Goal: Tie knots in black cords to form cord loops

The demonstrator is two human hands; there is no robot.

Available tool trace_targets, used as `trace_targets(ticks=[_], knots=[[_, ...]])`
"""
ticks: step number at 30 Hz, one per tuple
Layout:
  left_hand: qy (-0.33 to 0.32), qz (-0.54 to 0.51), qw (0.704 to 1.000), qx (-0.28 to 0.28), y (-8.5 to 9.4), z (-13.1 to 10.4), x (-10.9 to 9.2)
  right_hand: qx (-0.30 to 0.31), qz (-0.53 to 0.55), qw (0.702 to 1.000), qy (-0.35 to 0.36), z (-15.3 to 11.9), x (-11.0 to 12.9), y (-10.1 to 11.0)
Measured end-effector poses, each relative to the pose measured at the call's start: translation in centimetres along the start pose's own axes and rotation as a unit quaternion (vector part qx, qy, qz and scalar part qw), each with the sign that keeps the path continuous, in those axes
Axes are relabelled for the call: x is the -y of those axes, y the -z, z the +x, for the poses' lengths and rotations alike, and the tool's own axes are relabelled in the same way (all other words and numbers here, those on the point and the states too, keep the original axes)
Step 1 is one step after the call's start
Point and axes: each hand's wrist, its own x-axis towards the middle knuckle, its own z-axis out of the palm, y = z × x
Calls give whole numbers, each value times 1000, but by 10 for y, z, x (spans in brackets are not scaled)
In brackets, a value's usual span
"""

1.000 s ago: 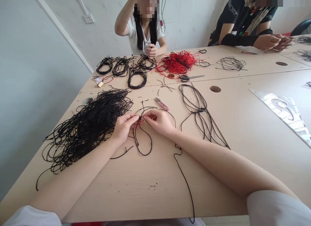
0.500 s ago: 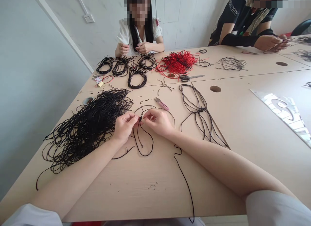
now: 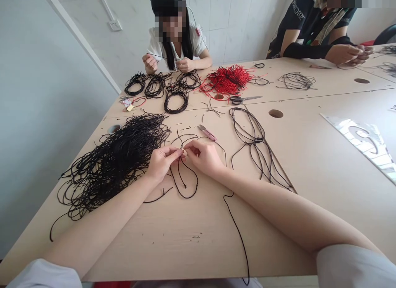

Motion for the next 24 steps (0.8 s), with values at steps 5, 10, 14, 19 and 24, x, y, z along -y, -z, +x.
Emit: trace_targets(ticks=[5, 10, 14, 19, 24], knots=[[-3, 39, 999, 14, 1, 1, -3, -31, 17, 999, 34, -3, 6, 1], [4, 99, 992, 75, 2, 1, -6, -39, 20, 997, 60, -5, 0, -2], [8, 99, 993, 69, 1, 0, -4, -7, -9, 996, 92, -3, -3, -3], [17, 50, 997, 57, -1, 0, -2, -9, -10, 995, 94, 0, -4, -2], [-41, 69, 997, 4, -2, 0, 3, -34, -12, 996, 85, 0, -6, -1]])
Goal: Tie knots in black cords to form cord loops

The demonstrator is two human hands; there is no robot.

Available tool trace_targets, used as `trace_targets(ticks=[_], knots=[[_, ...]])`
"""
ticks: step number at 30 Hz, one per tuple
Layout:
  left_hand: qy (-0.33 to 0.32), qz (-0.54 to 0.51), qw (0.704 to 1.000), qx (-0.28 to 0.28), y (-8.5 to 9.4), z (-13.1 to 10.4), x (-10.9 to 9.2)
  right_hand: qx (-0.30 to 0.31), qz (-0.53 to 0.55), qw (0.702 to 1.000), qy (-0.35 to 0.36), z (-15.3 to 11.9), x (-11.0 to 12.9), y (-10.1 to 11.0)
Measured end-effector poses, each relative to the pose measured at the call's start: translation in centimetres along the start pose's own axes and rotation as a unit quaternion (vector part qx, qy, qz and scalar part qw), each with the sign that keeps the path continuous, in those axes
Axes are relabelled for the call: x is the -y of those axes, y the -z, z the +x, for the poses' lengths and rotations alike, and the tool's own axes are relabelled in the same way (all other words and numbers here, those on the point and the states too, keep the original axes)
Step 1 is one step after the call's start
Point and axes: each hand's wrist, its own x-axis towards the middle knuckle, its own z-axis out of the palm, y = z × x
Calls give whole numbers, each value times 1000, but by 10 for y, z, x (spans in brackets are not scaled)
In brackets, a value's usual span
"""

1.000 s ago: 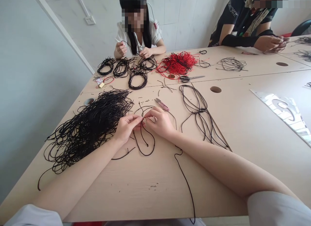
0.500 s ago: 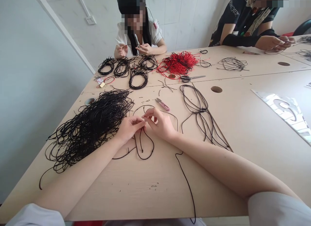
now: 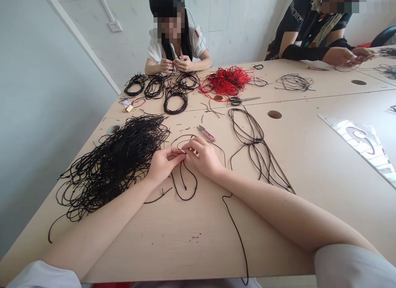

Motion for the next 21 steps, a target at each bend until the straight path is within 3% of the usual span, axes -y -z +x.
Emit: trace_targets(ticks=[7, 13, 21], knots=[[-89, 49, 993, -57, -1, -6, -4, -14, 0, 1000, -12, 0, 1, -1], [-142, 120, 981, -63, 0, -8, -9, -2, 31, 999, -40, 2, 5, 0], [-131, 121, 979, -96, 1, -6, 0, 39, 148, 970, -191, 5, -5, -3]])
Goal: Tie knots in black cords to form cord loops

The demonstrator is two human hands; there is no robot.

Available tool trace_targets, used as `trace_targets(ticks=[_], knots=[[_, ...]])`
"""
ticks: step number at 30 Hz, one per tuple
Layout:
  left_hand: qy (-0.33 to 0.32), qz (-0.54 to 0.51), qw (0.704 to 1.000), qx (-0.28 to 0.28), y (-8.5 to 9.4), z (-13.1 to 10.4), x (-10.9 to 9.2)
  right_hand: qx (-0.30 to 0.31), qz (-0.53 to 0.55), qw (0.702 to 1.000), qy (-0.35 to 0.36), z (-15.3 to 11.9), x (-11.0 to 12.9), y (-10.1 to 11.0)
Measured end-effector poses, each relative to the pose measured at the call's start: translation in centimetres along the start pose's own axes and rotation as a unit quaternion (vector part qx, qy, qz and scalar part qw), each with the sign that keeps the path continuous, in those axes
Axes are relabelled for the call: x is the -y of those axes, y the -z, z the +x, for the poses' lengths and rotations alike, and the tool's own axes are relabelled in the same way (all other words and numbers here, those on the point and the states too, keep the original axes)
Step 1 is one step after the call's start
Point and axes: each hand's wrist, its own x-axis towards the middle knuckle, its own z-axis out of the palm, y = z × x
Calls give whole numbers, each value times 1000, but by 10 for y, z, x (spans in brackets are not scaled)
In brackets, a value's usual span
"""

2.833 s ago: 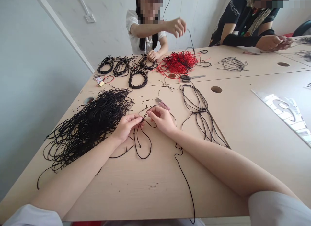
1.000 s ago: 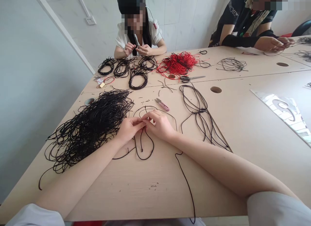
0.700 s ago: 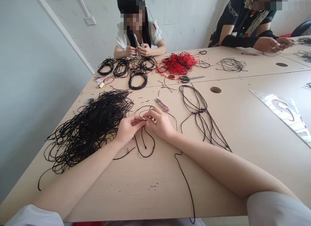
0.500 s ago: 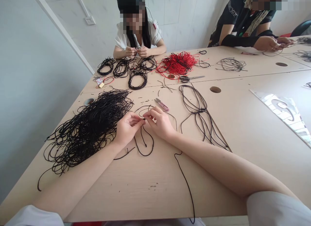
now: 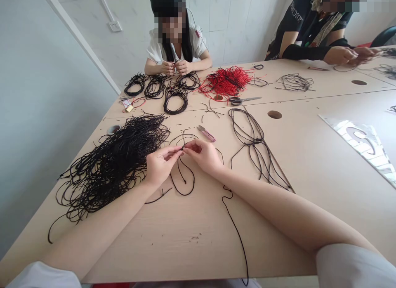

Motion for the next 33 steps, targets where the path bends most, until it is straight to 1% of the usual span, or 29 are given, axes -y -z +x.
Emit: trace_targets(ticks=[3, 5, 8, 12, 16, 18, 22, 25, 28, 33], knots=[[0, -9, 1000, 0, 0, 0, 1, 28, 46, 998, -9, 2, -4, 0], [4, -17, 1000, 8, 1, 1, 1, 37, 44, 998, 6, 3, -4, 1], [12, -15, 1000, 20, 2, 2, 1, 33, 30, 999, 21, 2, -2, 1], [13, -8, 1000, 24, 4, 5, 2, 27, 32, 999, 24, 1, 2, 3], [22, 2, 1000, 23, 5, 7, 3, 47, 46, 998, 17, 1, 5, 5], [32, 3, 999, 32, 5, 8, 4, 53, 44, 998, 13, 0, 5, 6], [104, -57, 991, 67, 5, 7, 2, 58, 53, 997, 4, 0, 5, 6], [151, -119, 979, 64, 4, 7, 2, 67, 61, 996, -2, 0, 4, 6], [166, -154, 972, 65, 4, 9, 1, 70, 67, 995, -3, 1, 3, 5], [165, -169, 970, 60, 5, 11, 1, 82, 82, 993, 4, 1, 5, 5]])
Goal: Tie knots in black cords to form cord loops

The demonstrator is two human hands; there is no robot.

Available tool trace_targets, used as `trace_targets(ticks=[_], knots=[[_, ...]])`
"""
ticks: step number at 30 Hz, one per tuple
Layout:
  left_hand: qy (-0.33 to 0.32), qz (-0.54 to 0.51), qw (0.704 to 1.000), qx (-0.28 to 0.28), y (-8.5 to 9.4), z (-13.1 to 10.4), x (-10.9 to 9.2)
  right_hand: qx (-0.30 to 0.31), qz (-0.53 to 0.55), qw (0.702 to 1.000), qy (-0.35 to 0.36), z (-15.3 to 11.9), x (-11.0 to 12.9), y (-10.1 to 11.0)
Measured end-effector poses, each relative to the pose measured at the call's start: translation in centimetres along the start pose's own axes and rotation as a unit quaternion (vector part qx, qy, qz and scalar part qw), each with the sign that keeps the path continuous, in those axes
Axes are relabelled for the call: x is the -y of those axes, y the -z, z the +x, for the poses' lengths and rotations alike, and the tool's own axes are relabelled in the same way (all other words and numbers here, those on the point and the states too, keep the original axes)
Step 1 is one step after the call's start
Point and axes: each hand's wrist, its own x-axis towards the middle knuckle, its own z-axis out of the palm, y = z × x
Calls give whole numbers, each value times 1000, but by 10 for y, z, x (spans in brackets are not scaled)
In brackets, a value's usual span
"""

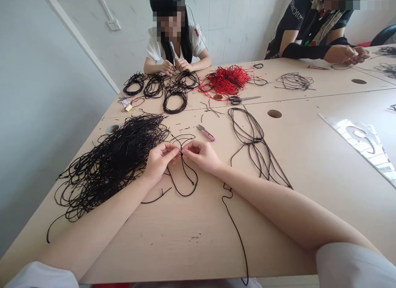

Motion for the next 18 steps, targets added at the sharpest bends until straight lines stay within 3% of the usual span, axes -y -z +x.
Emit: trace_targets(ticks=[5, 13, 18], knots=[[2, 29, 1000, -3, 1, 0, 1, 1, -10, 1000, 1, 0, 0, -1], [-16, 37, 998, 38, 1, -3, 0, -10, 25, 1000, 5, 0, -1, 0], [20, 14, 1000, 18, 0, 0, 1, -33, 2, 999, 9, 0, -1, 0]])
